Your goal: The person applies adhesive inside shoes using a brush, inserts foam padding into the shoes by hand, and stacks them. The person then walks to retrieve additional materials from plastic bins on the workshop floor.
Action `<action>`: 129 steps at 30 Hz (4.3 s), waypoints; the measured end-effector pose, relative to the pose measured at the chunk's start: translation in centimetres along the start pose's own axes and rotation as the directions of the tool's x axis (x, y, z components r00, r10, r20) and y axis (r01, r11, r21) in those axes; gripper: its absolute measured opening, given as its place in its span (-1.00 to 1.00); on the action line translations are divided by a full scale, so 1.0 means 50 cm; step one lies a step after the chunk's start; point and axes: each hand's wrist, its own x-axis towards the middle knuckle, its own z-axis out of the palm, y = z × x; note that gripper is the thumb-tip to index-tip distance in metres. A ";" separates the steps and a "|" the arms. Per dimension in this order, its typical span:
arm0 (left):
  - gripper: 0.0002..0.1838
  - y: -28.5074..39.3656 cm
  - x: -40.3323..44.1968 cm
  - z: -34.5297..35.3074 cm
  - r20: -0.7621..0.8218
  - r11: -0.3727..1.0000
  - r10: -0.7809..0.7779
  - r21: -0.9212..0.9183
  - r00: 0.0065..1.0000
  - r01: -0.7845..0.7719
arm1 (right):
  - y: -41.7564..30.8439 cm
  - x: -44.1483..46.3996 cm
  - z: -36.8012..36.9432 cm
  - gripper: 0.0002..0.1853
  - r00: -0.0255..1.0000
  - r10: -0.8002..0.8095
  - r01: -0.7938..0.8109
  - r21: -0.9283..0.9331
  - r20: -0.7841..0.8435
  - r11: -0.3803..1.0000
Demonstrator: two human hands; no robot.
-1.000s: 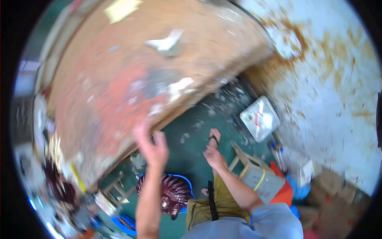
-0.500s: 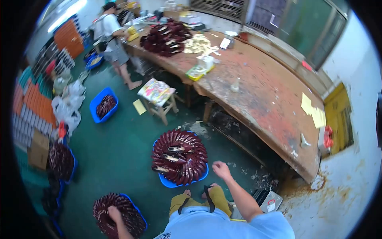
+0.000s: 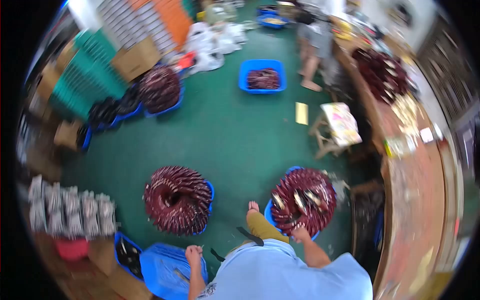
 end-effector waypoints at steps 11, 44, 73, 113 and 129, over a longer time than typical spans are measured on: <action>-0.66 0.399 0.424 0.494 0.053 0.922 0.162 0.347 0.985 -0.170 | -0.229 0.107 -0.502 -0.52 0.824 0.332 -0.149 0.389 -0.459 0.909; -0.87 2.075 1.482 1.817 0.604 0.518 0.656 0.077 0.453 -0.852 | -1.870 0.930 -2.420 -0.33 0.748 -0.604 0.483 0.850 -0.276 0.209; -0.45 2.079 2.998 2.128 0.253 0.569 0.051 0.788 0.966 -0.236 | -2.770 2.886 -2.735 -0.65 0.747 -0.589 0.590 -0.102 -0.308 0.801; -0.53 2.166 3.142 2.186 0.130 0.647 -0.100 0.762 0.986 -0.035 | -2.840 3.349 -2.856 -0.77 0.838 -0.546 0.545 -0.064 0.003 0.836; -0.54 2.138 3.091 2.218 0.189 0.549 -0.082 0.828 0.979 -0.114 | -2.836 2.946 -2.943 -0.67 0.944 -0.329 0.180 -0.832 -0.003 0.525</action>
